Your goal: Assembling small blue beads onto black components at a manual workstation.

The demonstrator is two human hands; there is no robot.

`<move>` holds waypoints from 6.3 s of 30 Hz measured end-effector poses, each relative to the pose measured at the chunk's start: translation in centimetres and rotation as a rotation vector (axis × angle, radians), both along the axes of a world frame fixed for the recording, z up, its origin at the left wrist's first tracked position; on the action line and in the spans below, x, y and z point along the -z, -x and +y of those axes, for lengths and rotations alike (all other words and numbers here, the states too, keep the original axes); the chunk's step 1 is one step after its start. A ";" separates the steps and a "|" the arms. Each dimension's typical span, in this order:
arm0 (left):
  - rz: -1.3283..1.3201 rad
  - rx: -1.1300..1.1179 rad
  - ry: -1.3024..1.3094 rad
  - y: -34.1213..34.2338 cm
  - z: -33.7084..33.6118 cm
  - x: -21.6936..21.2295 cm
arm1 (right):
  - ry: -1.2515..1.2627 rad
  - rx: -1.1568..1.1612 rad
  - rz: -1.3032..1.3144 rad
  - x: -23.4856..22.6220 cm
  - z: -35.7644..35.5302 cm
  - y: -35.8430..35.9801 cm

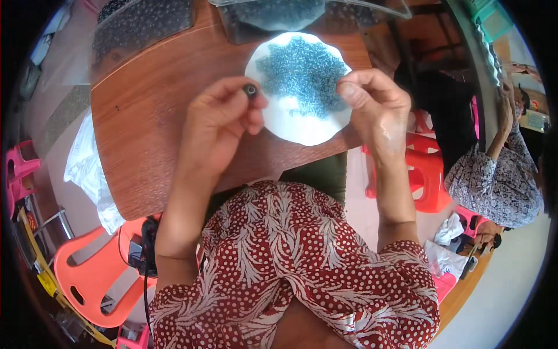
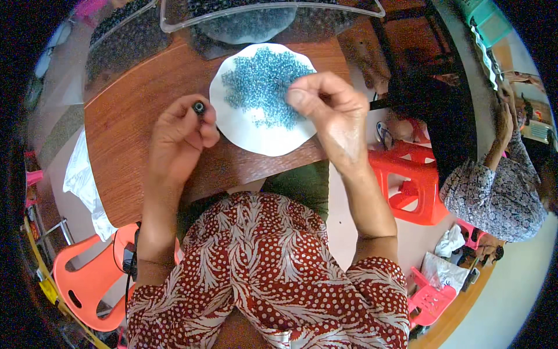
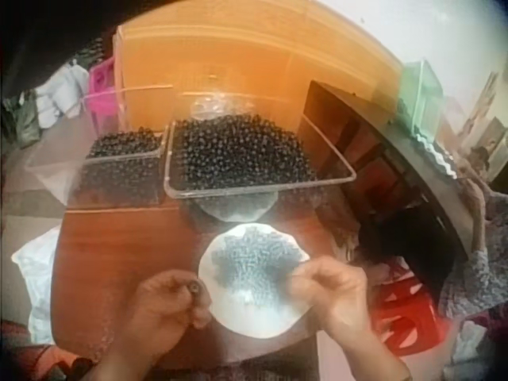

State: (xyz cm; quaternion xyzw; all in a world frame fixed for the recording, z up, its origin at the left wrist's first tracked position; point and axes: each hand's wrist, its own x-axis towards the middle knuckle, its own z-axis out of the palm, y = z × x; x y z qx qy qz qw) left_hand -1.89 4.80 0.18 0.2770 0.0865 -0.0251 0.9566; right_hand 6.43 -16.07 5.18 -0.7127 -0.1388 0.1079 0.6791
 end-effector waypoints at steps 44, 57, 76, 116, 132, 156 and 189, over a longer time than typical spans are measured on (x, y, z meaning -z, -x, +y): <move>-0.075 0.024 0.091 -2.9 2.7 3.8 | 0.687 -0.789 -0.809 2.1 19.3 -18.8; -0.080 0.021 0.110 -2.8 2.8 3.9 | 0.960 -0.801 -0.743 1.5 19.9 -17.2; -0.128 -0.010 0.011 -2.5 2.6 3.4 | 0.280 -0.497 -0.103 -9.7 9.0 -10.4; -0.139 0.039 0.208 2.8 -4.0 -0.4 | -0.156 -0.271 -0.106 -1.6 1.7 4.5; -0.017 0.039 0.225 2.7 -5.2 0.3 | -0.131 -0.185 -0.010 -0.8 1.8 5.1; -0.048 -0.081 0.042 3.2 -5.8 0.1 | 0.039 -0.202 0.003 -0.7 1.7 4.8; 0.079 0.031 -0.132 4.2 -5.9 -0.7 | 0.061 -0.536 0.450 -1.7 1.7 2.6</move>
